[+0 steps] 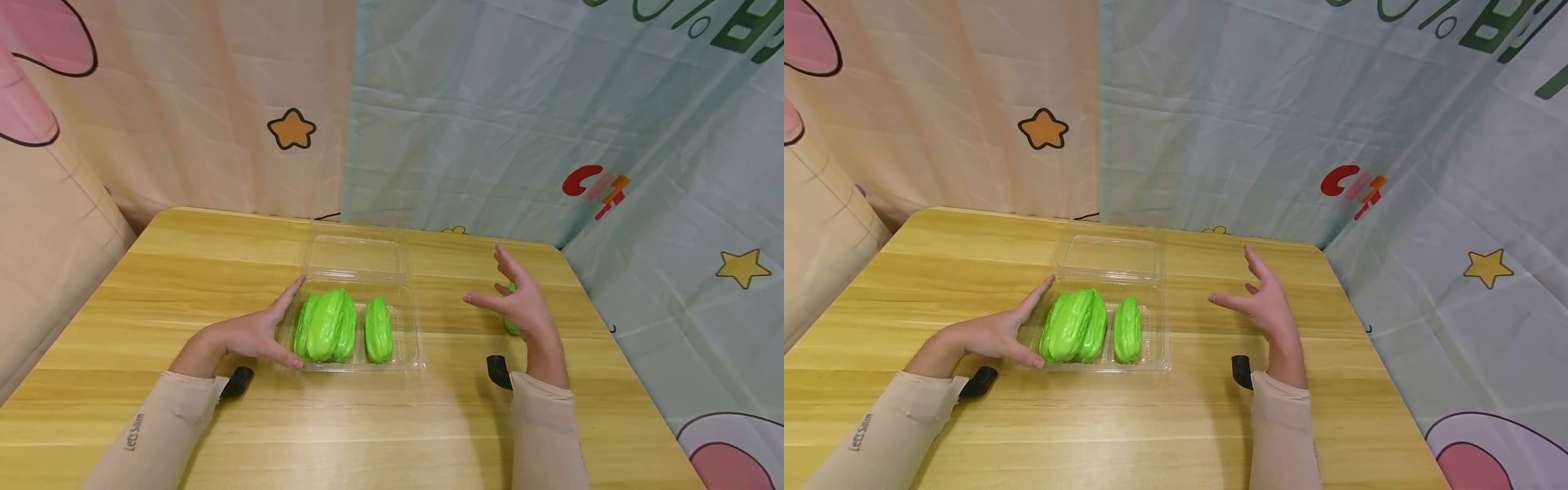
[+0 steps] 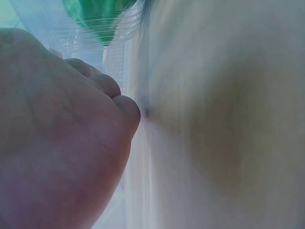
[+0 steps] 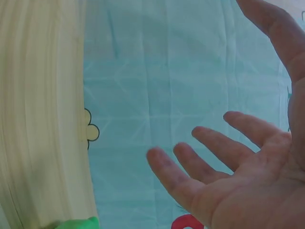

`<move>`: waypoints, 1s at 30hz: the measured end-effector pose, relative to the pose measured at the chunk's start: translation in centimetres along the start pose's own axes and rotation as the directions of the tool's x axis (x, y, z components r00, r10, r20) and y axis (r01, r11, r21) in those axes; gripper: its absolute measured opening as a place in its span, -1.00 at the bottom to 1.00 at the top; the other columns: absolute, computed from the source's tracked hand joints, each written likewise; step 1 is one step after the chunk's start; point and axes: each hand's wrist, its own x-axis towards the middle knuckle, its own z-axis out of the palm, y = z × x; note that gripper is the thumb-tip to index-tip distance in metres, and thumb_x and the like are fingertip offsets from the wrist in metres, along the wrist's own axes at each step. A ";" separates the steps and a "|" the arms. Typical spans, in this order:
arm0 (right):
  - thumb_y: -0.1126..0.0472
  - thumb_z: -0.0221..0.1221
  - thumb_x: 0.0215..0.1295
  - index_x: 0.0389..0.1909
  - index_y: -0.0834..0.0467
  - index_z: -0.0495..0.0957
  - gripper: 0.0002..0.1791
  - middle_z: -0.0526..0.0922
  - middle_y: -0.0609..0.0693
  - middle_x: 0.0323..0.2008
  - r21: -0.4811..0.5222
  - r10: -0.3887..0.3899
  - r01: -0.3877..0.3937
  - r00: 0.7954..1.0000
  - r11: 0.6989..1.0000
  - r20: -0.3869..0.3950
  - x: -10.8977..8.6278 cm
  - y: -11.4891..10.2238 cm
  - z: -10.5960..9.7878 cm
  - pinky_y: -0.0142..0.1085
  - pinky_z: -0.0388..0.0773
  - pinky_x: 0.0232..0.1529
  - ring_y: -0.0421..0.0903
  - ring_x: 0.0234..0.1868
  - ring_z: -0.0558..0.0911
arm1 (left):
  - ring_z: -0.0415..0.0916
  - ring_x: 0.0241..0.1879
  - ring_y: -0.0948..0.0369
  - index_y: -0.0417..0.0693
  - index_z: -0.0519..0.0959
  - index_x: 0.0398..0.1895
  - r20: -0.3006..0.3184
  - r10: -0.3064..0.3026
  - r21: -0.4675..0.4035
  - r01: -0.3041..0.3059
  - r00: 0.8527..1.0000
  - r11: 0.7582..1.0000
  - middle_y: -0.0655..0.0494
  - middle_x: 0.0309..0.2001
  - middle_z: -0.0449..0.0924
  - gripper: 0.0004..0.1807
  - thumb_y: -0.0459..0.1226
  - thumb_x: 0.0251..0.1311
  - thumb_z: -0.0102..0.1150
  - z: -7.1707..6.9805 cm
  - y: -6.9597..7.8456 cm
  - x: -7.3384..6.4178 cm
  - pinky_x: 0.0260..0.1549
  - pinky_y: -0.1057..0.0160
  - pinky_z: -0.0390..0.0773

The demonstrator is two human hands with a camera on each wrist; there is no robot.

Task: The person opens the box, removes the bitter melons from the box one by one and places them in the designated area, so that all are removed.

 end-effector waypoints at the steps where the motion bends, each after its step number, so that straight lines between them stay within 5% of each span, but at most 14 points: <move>1: 0.20 0.53 0.09 0.62 -0.17 -0.05 0.20 -0.03 -0.12 0.59 0.009 -0.001 0.001 1.000 1.000 0.014 0.1 0.0 0.2 0.12 0.16 0.41 0.03 0.55 0.00 | -0.54 0.46 -0.39 0.08 -0.65 0.56 0.000 0.001 0.001 -0.001 1.000 1.000 -0.28 0.52 -0.75 0.58 -0.13 -0.05 0.62 0.0 0.0 0.0 0.29 -0.47 -0.26; 16: 0.34 0.57 -0.04 0.57 -0.14 0.15 0.17 0.18 -0.14 0.52 0.106 -0.140 0.126 0.980 0.986 0.141 0.1 -0.8 2.2 0.05 0.42 0.27 -0.02 0.47 0.24 | -0.56 0.47 -0.36 0.15 -0.64 0.57 -0.003 -0.032 0.008 0.032 0.999 0.999 -0.28 0.52 -0.73 0.59 -0.10 -0.06 0.63 0.1 0.1 0.0 0.30 -0.46 -0.27; 30: 0.42 0.56 -0.07 0.56 -0.02 0.17 0.16 0.19 -0.07 0.51 0.144 -0.280 0.247 0.912 0.958 0.298 0.3 -1.3 4.4 0.10 0.45 0.23 0.06 0.45 0.25 | -0.54 0.48 -0.35 0.09 -0.64 0.56 -0.001 -0.016 0.002 0.016 1.000 1.000 -0.30 0.52 -0.72 0.57 -0.12 -0.04 0.62 0.0 0.1 0.0 0.31 -0.45 -0.27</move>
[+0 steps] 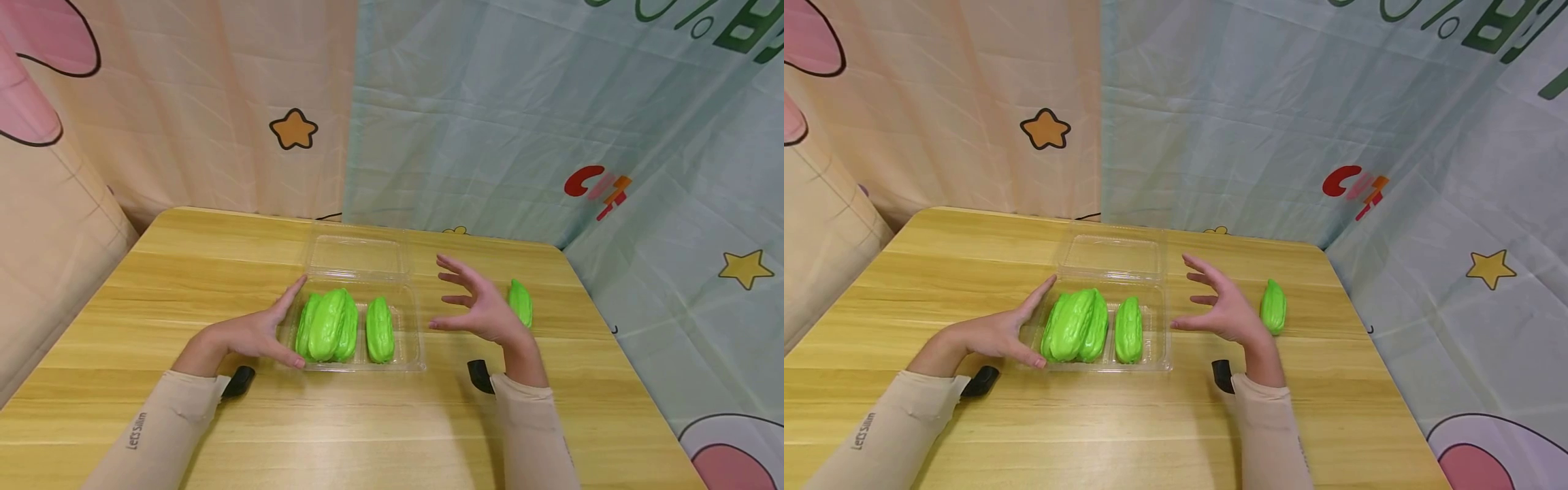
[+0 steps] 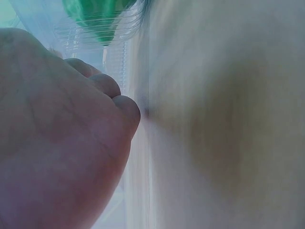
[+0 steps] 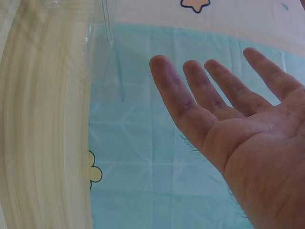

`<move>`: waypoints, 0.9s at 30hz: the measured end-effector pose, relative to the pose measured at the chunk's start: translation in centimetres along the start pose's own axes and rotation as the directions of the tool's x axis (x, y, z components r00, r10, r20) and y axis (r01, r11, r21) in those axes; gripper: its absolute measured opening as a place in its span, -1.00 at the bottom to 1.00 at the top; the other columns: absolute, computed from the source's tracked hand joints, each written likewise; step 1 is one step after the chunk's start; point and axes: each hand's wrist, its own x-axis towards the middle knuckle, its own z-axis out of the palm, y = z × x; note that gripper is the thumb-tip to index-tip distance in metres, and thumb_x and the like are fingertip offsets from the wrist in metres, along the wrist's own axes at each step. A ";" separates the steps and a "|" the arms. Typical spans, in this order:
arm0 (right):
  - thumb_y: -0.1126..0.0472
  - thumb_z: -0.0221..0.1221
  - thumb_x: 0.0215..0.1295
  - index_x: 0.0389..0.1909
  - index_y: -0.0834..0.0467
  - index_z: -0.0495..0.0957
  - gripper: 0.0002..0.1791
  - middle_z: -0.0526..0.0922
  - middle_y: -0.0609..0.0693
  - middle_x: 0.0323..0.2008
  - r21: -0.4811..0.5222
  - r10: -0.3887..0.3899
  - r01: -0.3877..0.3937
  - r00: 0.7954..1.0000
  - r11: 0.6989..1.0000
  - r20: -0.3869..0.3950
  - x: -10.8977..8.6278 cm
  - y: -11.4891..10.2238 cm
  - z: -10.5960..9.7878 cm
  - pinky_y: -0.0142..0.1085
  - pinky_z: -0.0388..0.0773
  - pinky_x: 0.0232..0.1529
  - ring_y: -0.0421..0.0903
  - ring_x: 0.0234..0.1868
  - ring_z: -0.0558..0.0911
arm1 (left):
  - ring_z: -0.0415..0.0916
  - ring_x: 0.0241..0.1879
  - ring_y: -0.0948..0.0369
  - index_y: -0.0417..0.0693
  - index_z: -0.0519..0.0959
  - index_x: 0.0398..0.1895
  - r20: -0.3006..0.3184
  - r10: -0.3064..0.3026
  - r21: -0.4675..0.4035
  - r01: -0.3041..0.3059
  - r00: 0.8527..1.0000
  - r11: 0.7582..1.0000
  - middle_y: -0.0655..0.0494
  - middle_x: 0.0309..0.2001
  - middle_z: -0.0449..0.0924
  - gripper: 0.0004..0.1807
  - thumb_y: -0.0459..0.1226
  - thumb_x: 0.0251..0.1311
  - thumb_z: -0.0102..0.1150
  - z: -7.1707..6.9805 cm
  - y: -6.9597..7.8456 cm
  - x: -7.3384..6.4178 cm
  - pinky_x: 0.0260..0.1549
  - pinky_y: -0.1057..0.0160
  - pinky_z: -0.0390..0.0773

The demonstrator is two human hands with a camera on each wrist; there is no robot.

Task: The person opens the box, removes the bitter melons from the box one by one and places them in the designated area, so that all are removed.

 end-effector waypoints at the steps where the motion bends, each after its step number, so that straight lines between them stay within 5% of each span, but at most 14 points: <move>1: 0.42 0.56 -0.07 0.56 -0.01 0.17 0.15 0.19 -0.05 0.51 -0.003 -0.005 0.005 1.000 1.000 0.009 0.1 0.0 0.1 0.10 0.45 0.23 0.08 0.45 0.25 | -0.54 0.48 -0.35 0.08 -0.64 0.57 0.000 0.002 0.000 -0.002 1.000 1.000 -0.30 0.52 -0.72 0.57 -0.12 -0.04 0.62 0.0 0.0 0.0 0.31 -0.45 -0.26; 14: 0.37 0.58 -0.07 0.53 -0.09 0.24 0.12 0.20 -0.09 0.50 0.012 0.027 -0.028 0.995 1.000 0.098 0.8 0.0 2.1 0.13 0.45 0.22 0.25 0.44 0.24 | -0.54 0.48 -0.34 0.05 -0.64 0.56 0.001 0.014 0.005 -0.014 1.000 1.000 -0.28 0.53 -0.73 0.57 -0.13 -0.05 0.62 0.0 0.0 0.1 0.31 -0.45 -0.26; 27: 0.35 0.58 -0.07 0.53 -0.07 0.24 0.11 0.23 -0.14 0.47 -0.019 0.028 -0.025 0.988 0.999 0.153 1.4 -0.1 3.7 -0.04 0.50 0.21 -0.01 0.41 0.31 | -0.54 0.48 -0.35 0.11 -0.65 0.56 0.002 0.005 0.005 -0.005 1.000 1.000 -0.28 0.52 -0.73 0.58 -0.12 -0.04 0.62 0.0 0.1 0.0 0.31 -0.45 -0.26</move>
